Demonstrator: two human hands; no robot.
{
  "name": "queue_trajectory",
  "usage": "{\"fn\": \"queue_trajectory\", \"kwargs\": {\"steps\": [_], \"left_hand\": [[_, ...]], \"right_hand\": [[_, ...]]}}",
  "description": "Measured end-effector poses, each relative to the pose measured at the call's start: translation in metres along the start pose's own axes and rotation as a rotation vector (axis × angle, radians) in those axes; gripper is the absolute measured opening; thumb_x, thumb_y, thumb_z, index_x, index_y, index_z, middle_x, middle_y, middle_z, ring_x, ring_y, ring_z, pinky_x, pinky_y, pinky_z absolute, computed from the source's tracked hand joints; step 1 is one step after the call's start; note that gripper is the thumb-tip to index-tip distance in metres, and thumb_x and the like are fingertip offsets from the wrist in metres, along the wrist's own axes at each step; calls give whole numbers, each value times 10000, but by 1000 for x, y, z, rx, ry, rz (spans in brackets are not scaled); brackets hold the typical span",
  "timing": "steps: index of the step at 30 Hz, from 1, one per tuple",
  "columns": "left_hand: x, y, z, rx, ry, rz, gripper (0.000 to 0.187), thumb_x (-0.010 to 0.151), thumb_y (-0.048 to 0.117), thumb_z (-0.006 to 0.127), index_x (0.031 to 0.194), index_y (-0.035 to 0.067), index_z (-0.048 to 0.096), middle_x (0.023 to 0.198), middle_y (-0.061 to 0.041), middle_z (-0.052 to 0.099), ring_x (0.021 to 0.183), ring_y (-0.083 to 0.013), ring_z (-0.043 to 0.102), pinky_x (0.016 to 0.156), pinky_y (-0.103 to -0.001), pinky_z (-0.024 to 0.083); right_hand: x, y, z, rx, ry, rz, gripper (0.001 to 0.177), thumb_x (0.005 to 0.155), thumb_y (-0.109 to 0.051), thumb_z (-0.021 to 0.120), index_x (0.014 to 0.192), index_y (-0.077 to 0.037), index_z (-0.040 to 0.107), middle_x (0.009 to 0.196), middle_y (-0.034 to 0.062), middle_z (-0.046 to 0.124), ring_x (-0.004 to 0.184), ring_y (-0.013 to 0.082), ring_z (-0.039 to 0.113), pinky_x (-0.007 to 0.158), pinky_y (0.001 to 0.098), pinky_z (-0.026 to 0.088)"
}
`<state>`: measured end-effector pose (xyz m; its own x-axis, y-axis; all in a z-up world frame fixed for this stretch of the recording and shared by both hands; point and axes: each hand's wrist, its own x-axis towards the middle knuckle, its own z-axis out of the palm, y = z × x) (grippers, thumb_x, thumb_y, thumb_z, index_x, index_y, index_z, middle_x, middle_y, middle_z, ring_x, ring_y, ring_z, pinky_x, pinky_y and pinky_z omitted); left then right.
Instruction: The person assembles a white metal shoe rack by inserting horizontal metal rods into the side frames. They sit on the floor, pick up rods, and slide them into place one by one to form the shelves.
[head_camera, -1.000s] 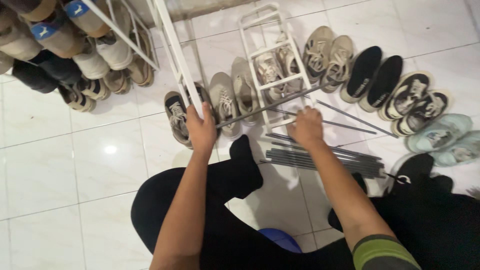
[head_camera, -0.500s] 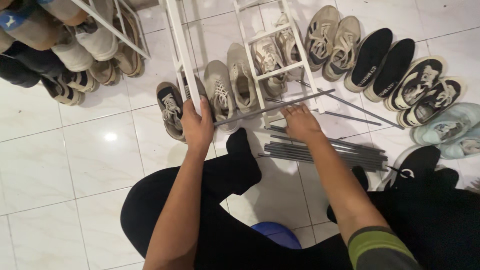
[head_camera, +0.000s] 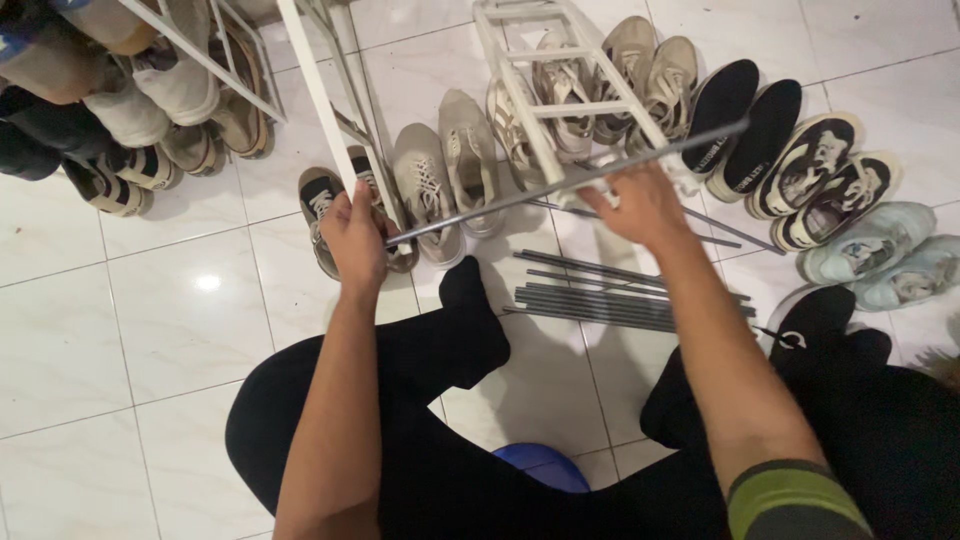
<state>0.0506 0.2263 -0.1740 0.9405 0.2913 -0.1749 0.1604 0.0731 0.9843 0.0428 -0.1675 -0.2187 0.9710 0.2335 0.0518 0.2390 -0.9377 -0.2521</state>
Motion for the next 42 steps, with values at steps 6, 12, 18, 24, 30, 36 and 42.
{"fn": "queue_trajectory", "kwargs": {"steps": [6, 12, 18, 24, 30, 36, 42], "left_hand": [[4, 3, 0, -373, -38, -135, 315, 1056, 281, 534, 844, 55, 590, 601, 10, 440, 509, -114, 513, 461, -296, 475], [-4, 1, 20, -67, -51, -223, 292, 962, 222, 621, 765, 10, 583, 591, -41, 518, 464, -174, 549, 428, -333, 487], [-14, -5, 36, 53, -219, -149, 246, 910, 188, 632, 765, -9, 649, 620, -71, 595, 481, -181, 578, 444, -338, 477], [-6, -36, 39, 358, -224, -57, 306, 902, 232, 634, 834, -63, 677, 665, -112, 663, 614, -250, 667, 604, -401, 530], [-15, -32, 48, 884, -42, 208, 601, 928, 347, 658, 1303, -104, 530, 1192, -349, 607, 1087, -468, 608, 904, -509, 505], [-71, 27, 112, 701, -490, 807, 474, 1004, 322, 627, 1357, 5, 620, 1387, -250, 628, 1299, -415, 570, 1096, -505, 443], [-140, 99, 159, 476, -514, 971, 397, 964, 199, 722, 1257, -33, 589, 1081, -212, 660, 994, -399, 654, 880, -449, 528]], "right_hand": [[-14, 57, -45, 464, 244, 167, 328, 1089, -297, 588, 1122, 12, 691, 983, 222, 690, 845, 344, 661, 771, 432, 513], [-14, 91, -92, 1147, 486, 379, 482, 1231, -423, 444, 928, -54, 513, 795, 60, 536, 647, 152, 479, 634, 330, 426], [-23, 60, -143, 1548, 566, 287, 427, 1156, -490, 423, 1076, -75, 484, 1233, 167, 644, 972, 331, 733, 845, 451, 632], [-48, 48, -180, 1615, 605, 157, 396, 1170, -453, 434, 1125, -61, 471, 1397, 241, 640, 1207, 411, 740, 1044, 504, 633], [-61, 32, -175, 1557, 581, 258, 428, 1182, -439, 369, 1245, -35, 497, 1231, 228, 671, 1007, 295, 742, 914, 450, 657], [-58, 6, -162, 1602, 479, 208, 387, 1175, -390, 368, 1196, -26, 497, 1191, 230, 694, 999, 287, 736, 915, 446, 648], [-70, 1, -168, 1444, 361, 154, 435, 1168, -419, 419, 1238, 5, 485, 1142, 126, 646, 809, 205, 636, 692, 342, 535]]}}
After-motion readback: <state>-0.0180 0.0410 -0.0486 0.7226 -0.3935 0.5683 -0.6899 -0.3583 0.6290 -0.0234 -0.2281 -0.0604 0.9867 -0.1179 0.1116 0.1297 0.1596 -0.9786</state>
